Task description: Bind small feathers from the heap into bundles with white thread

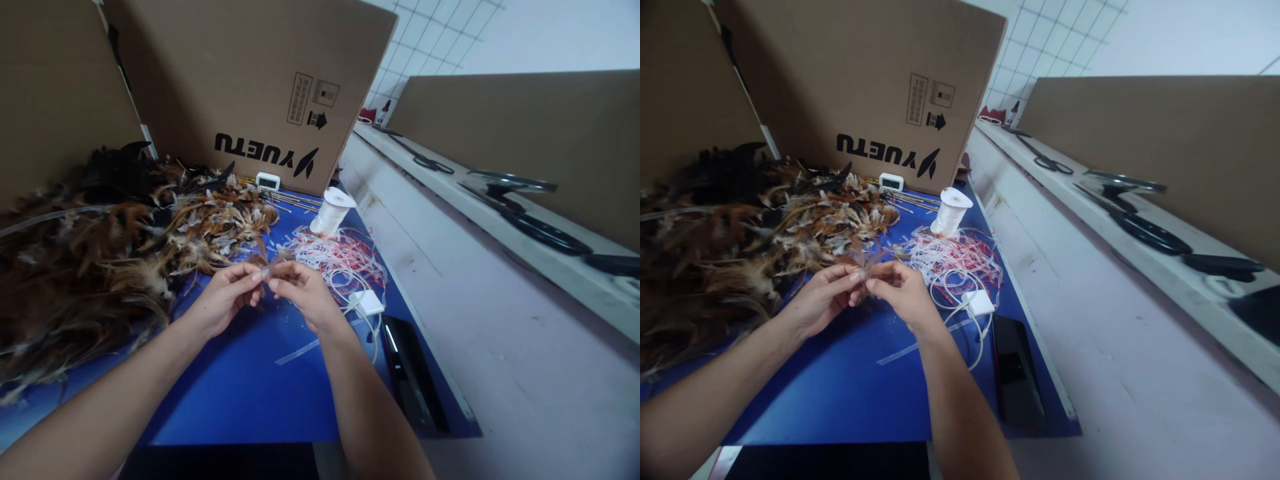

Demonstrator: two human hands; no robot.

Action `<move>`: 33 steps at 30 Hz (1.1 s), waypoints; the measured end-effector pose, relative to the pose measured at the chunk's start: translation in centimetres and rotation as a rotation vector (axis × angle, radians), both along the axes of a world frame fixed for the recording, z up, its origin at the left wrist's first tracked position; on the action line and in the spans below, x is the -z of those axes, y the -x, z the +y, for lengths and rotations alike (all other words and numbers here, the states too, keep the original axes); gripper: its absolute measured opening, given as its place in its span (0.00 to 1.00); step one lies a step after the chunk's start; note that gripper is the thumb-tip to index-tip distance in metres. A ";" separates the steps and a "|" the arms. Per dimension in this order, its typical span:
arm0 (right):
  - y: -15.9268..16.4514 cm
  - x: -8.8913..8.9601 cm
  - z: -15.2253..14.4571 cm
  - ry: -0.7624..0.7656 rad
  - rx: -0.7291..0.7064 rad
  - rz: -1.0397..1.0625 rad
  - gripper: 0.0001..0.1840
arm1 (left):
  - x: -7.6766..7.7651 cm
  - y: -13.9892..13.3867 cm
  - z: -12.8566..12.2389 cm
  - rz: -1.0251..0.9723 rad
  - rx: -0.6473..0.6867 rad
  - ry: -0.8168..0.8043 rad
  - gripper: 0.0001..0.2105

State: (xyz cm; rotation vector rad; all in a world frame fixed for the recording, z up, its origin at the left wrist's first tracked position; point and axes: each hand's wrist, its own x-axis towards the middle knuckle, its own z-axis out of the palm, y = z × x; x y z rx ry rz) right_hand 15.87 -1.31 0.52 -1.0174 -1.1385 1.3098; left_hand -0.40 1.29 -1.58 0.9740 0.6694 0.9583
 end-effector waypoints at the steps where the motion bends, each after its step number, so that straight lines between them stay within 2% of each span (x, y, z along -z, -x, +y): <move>1: 0.1 0.0 0.0 -0.005 0.010 -0.003 0.11 | 0.0 0.0 0.0 0.005 0.005 -0.001 0.08; 14: 0.3 0.3 0.2 -0.062 0.073 -0.039 0.09 | 0.0 -0.1 -0.3 0.055 0.024 -0.014 0.08; 21: 0.3 0.5 0.2 -0.099 0.048 -0.036 0.08 | 0.1 -0.1 -0.3 0.050 0.021 -0.001 0.09; 33: 0.9 0.0 0.2 -0.052 0.216 0.005 0.06 | 0.4 -0.3 -0.1 0.043 -0.057 0.006 0.10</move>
